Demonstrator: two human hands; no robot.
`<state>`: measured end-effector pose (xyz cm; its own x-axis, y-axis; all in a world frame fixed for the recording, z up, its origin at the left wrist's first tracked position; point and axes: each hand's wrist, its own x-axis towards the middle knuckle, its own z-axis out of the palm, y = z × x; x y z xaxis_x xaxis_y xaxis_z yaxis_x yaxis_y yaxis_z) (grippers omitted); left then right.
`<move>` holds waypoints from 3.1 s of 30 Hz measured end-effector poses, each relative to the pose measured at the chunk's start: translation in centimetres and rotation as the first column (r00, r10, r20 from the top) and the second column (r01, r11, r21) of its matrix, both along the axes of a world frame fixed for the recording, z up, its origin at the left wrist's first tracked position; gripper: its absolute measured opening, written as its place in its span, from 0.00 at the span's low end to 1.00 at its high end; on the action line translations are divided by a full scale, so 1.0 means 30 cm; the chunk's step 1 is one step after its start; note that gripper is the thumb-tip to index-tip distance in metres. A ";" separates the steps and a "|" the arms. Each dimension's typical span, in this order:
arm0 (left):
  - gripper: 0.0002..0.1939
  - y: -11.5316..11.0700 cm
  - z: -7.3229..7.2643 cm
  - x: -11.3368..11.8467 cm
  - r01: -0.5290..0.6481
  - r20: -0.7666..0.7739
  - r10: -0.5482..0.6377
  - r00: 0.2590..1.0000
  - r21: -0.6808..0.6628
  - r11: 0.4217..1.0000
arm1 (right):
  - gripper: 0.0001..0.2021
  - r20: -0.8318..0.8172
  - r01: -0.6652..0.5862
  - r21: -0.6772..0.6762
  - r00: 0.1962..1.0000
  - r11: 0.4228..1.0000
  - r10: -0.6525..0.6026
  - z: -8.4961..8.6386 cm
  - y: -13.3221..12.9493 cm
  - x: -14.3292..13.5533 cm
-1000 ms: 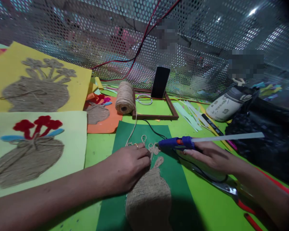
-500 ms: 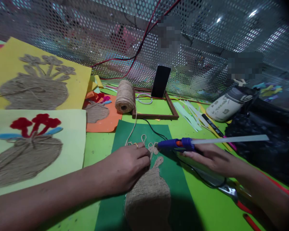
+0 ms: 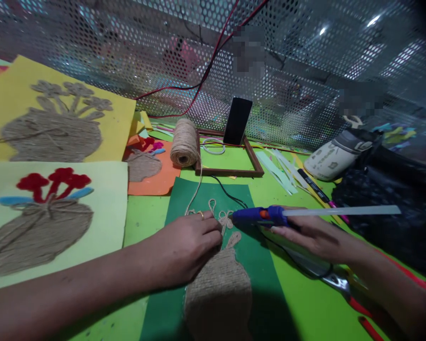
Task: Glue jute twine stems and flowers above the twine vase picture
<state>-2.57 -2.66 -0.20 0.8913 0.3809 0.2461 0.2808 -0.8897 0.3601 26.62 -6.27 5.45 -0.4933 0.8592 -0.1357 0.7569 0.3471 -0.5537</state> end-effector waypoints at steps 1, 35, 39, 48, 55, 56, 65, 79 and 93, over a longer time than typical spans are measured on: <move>0.13 0.001 -0.001 0.000 -0.001 -0.002 0.001 1.000 -0.003 1.000 | 0.15 -0.006 0.006 0.011 1.000 1.000 -0.006 -0.003 0.002 -0.001; 0.12 0.000 -0.002 0.002 -0.004 0.062 0.002 0.998 0.032 0.999 | 0.17 -0.007 0.066 0.040 0.998 0.997 -0.066 -0.006 -0.006 -0.007; 0.11 0.000 0.002 0.002 0.005 0.072 -0.007 0.997 0.030 1.000 | 0.17 0.008 0.079 0.025 0.997 0.997 -0.080 -0.005 -0.005 0.016; 0.12 0.001 -0.002 0.001 0.002 0.051 -0.003 0.999 0.016 1.000 | 0.18 -0.010 0.082 0.007 0.997 0.997 -0.082 0.012 -0.010 -0.024; 0.11 -0.001 -0.006 -0.003 0.002 0.048 -0.002 0.999 -0.002 1.000 | 0.19 0.018 0.106 0.007 0.994 0.994 -0.106 0.000 -0.009 0.014; 0.11 -0.001 -0.004 -0.003 0.003 0.051 -0.003 0.999 0.001 1.000 | 0.19 0.012 0.099 -0.012 0.995 0.995 -0.099 0.001 -0.011 0.015; 0.11 0.000 -0.003 -0.001 0.003 0.046 -0.004 0.999 0.019 1.000 | 0.17 -0.010 0.078 0.024 0.997 0.997 -0.078 0.011 -0.006 -0.023; 0.11 0.001 0.001 -0.001 0.010 0.053 -0.010 0.999 0.007 1.000 | 0.18 -0.008 0.098 0.028 0.995 0.995 -0.098 0.010 -0.008 -0.017; 0.11 0.000 0.000 -0.001 0.004 0.062 -0.005 0.998 0.018 1.000 | 0.16 -0.026 0.081 0.033 0.996 0.996 -0.080 0.008 -0.008 -0.010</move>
<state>-2.59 -2.67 -0.19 0.8757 0.3723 0.3074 0.2548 -0.8971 0.3610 26.33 -6.50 5.69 -0.4249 0.9003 -0.0945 0.7696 0.3043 -0.5614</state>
